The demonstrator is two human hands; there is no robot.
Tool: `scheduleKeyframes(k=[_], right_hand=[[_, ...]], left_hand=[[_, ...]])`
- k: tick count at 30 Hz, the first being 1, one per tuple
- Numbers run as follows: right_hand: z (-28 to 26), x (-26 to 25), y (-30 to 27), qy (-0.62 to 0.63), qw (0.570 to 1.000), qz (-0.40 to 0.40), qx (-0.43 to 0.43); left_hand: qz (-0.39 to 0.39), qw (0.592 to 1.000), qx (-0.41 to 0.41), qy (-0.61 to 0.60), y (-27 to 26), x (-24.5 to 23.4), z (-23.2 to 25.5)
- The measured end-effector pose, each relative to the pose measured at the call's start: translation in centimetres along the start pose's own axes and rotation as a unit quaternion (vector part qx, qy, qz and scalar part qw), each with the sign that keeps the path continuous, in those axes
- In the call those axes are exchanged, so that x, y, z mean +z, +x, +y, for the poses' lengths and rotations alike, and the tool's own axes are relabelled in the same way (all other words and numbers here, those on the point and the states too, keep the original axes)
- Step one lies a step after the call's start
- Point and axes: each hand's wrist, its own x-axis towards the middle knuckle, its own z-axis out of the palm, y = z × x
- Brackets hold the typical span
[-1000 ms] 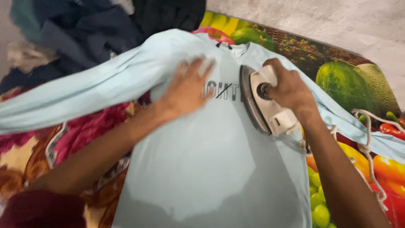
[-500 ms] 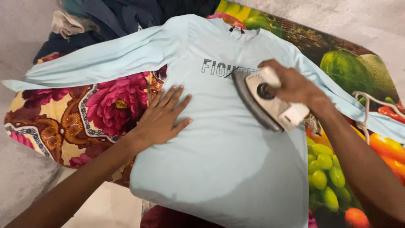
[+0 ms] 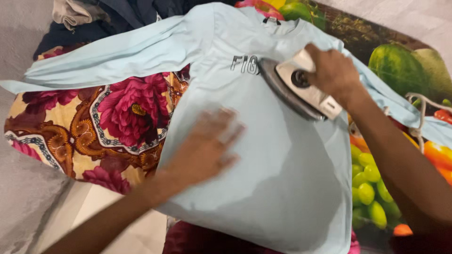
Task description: The person irons a light blue long-sleeved shirt laid out on a patterned surface. They use a white electric iron to smooth the front and sleeves, then fold the shirt neatly.
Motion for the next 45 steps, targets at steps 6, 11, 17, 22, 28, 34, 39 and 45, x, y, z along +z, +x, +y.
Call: scheduleKeyframes(k=[6, 11, 17, 22, 28, 34, 39, 45], right_hand=[[2.3, 0.9, 1.3, 0.094, 0.989, -0.021, -0.109], [0.3, 0.7, -5.2, 0.111, 0.978, -0.088, -0.154], [-3.3, -1.2, -8.6, 0.037, 0.992, -0.106, -0.064], [-4.2, -0.6, -2.5, 0.004, 0.998, -0.039, -0.044], [-2.9, 2.0, 6.0, -0.004, 0.993, 0.09, -0.079], [-1.5, 3.0, 8.0, 0.036, 0.986, 0.062, -0.15], [-2.7, 2.1, 2.7, 0.11, 0.973, -0.009, -0.201], [-5.6, 0.2, -0.1, 0.037, 0.997, -0.009, -0.066]], left_hand=[[-0.061, 0.986, 0.136, -0.074, -1.2, 1.7, 7.3], [-0.067, 0.983, 0.138, -0.097, -2.2, 1.9, 7.1], [-0.064, 0.988, 0.112, -0.084, -2.8, 2.5, 7.8], [-0.071, 0.987, 0.102, -0.102, -2.6, 2.2, 7.9], [-0.077, 0.985, 0.09, -0.128, -2.5, 1.4, 8.0], [-0.053, 0.997, 0.05, -0.039, -0.8, 0.9, 5.0], [-0.043, 0.991, -0.079, 0.103, 4.1, 1.2, -5.5], [0.016, 0.984, -0.176, 0.036, 3.9, 2.8, -11.7]])
